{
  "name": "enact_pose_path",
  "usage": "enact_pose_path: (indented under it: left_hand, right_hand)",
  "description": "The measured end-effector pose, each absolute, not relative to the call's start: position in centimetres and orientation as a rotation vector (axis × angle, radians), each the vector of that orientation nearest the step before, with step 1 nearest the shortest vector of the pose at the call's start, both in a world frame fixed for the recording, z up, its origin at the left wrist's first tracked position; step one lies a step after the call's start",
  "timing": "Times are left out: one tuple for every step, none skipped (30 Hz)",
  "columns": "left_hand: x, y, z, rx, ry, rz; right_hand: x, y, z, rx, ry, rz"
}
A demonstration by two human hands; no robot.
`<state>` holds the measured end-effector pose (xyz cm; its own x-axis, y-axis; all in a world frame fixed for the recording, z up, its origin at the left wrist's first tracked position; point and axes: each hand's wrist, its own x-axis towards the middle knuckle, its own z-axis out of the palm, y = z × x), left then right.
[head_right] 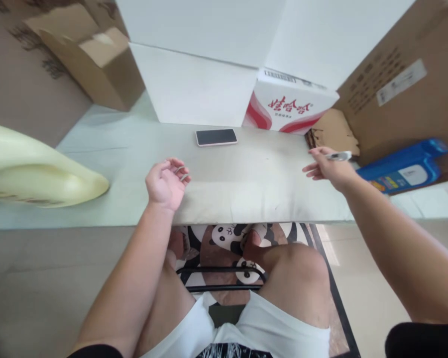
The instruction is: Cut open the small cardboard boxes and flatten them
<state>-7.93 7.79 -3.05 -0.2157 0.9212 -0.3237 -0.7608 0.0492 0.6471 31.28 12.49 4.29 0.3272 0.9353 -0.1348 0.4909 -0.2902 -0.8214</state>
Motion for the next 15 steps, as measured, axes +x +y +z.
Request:
enact_pose_path:
  left_hand:
    - [-8.2,7.4,-2.6,0.207,0.855,1.582]
    - [-8.6,7.1,-2.2,0.179,0.836,1.593]
    - [-8.9,6.9,-1.9,0.155,0.817,1.602]
    - [-9.3,6.7,-1.6,0.143,0.803,1.610]
    - [-9.6,6.6,-1.4,0.141,0.792,1.615]
    - [-9.9,6.5,-1.2,0.142,0.786,1.620]
    - [-10.2,6.5,-1.1,0.145,0.783,1.622]
    - [-10.5,6.6,-1.0,0.145,0.780,1.625]
    - [-10.8,6.7,-0.9,0.142,0.777,1.627]
    - [-11.1,6.7,-0.8,0.138,0.774,1.630]
    - [-11.4,6.8,-0.7,0.132,0.769,1.633]
    - [-11.8,6.9,-0.7,0.126,0.763,1.635]
    - [-12.2,7.0,-0.6,0.117,0.756,1.639]
    - [-12.6,7.1,-0.6,0.107,0.750,1.646]
    - [-13.1,7.1,-0.6,0.094,0.747,1.657]
  right_hand:
    - [29.5,12.5,4.6,-1.967,-1.364,0.877]
    - [27.5,12.6,4.8,-2.010,-1.475,0.908]
    - [25.4,13.0,4.8,-2.018,-1.590,0.921]
    - [23.1,13.5,4.7,-2.009,-1.699,0.925]
    - [20.8,14.2,4.5,-1.987,-1.799,0.919]
    - [18.3,15.1,4.3,-1.954,-1.891,0.905]
    - [15.8,16.0,4.0,-1.910,-1.978,0.886]
    - [13.2,17.1,3.8,-1.859,-2.061,0.858]
    - [10.6,18.1,3.5,-1.799,-2.145,0.830]
    - [7.9,19.2,3.3,-1.735,-2.218,0.792]
    - [5.3,20.2,3.0,-1.670,-2.284,0.759]
    - [2.6,21.2,2.7,-1.604,-2.345,0.737]
    - [-0.1,22.2,2.4,-1.543,-2.396,0.722]
    - [-2.7,23.1,2.2,-1.484,-2.444,0.715]
    - [-5.2,24.1,1.9,-1.427,-2.486,0.714]
